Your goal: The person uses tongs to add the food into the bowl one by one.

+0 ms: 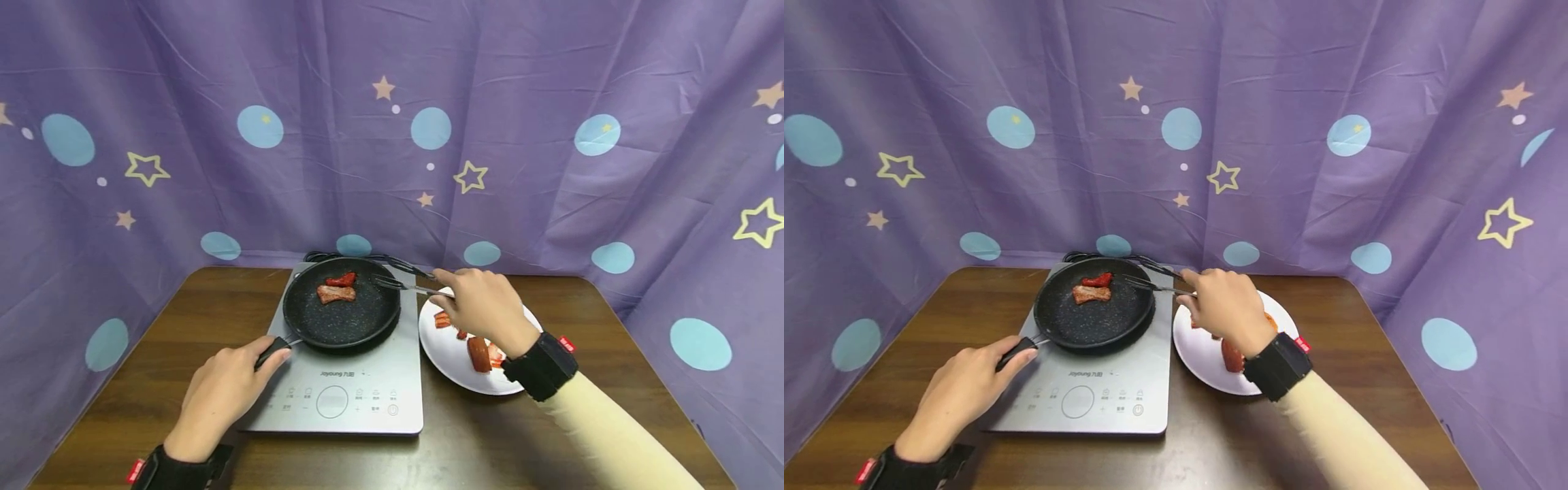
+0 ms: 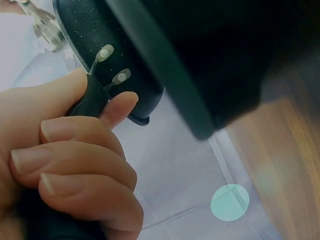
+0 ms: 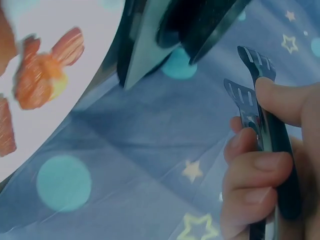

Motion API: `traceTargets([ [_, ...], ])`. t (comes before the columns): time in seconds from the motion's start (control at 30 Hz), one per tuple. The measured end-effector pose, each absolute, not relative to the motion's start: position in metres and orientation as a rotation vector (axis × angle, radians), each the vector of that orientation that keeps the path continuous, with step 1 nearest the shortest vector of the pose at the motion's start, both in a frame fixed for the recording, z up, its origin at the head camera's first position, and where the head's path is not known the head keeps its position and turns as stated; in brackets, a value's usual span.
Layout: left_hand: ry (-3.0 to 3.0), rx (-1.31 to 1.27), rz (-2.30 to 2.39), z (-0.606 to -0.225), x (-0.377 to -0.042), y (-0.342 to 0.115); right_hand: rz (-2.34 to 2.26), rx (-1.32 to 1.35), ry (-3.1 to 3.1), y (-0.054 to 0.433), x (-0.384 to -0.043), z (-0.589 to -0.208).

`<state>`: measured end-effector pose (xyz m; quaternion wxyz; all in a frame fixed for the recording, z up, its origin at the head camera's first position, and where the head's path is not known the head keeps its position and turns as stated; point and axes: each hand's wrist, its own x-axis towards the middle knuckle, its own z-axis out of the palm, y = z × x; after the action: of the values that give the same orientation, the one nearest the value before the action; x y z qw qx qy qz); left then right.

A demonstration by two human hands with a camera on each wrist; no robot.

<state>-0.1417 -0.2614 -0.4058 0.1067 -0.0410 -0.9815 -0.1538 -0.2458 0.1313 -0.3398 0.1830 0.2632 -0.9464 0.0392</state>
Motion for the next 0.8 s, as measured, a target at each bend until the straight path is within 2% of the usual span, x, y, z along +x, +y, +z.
traceTargets([
  [0.43, -2.891, -0.123, -0.444, -0.405, -0.143, -0.262, 0.204, 0.581, -2.816, 0.216, -0.215, -0.358],
  [0.8, -2.905, -0.111, -0.459, -0.404, -0.142, -0.262, 0.259, 0.431, -2.966, 0.252, -0.183, -0.38],
])
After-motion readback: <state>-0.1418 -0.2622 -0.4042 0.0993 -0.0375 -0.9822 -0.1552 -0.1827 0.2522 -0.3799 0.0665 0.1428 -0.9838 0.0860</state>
